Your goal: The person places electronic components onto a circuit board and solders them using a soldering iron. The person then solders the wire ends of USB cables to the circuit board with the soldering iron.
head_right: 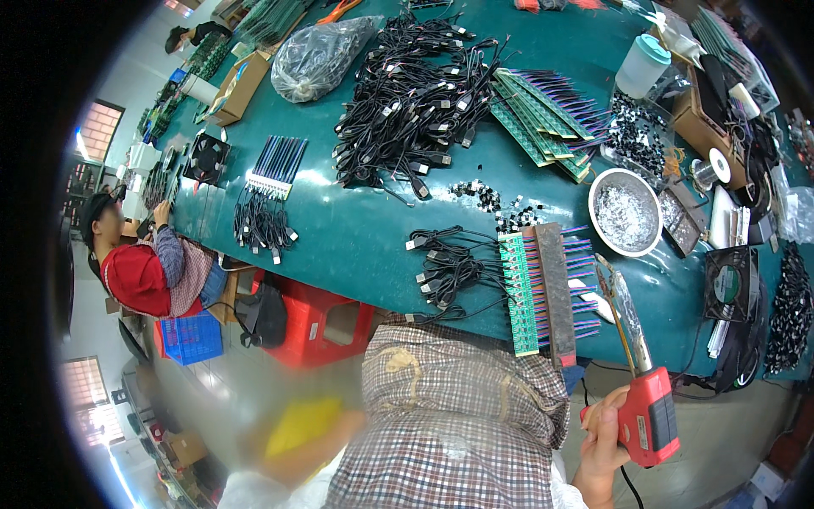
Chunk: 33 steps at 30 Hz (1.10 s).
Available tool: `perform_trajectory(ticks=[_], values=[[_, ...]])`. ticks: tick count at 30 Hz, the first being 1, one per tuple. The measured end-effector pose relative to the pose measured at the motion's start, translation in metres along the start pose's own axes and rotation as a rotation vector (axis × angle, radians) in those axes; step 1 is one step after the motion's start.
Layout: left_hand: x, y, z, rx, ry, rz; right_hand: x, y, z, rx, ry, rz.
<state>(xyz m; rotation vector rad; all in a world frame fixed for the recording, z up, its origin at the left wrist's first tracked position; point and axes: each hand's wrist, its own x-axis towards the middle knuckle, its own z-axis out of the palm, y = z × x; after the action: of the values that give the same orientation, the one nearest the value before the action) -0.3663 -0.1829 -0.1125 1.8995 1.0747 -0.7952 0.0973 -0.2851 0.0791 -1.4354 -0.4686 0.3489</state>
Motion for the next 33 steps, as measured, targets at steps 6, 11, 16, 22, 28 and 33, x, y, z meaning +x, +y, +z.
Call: perform_trajectory(ticks=[6,11,16,22,28,33], values=[[-0.006,0.004,-0.008,-0.006,-0.070,0.010,0.001,-0.002,-0.001,0.014,0.000,0.018],[-0.027,0.040,-0.080,-0.049,-0.367,0.027,0.002,0.001,-0.007,0.039,-0.062,0.039],[-0.052,0.038,-0.169,-0.348,-0.656,0.232,0.001,0.003,0.000,0.045,-0.039,0.019],[0.001,0.116,-0.302,0.026,0.226,0.217,-0.002,0.003,-0.001,0.052,-0.046,0.003],[0.103,0.232,-0.411,0.121,1.078,0.595,-0.002,-0.002,-0.003,0.030,0.034,0.052],[0.166,0.285,-0.437,0.277,1.117,0.437,0.003,-0.004,-0.004,0.040,0.051,0.050]])
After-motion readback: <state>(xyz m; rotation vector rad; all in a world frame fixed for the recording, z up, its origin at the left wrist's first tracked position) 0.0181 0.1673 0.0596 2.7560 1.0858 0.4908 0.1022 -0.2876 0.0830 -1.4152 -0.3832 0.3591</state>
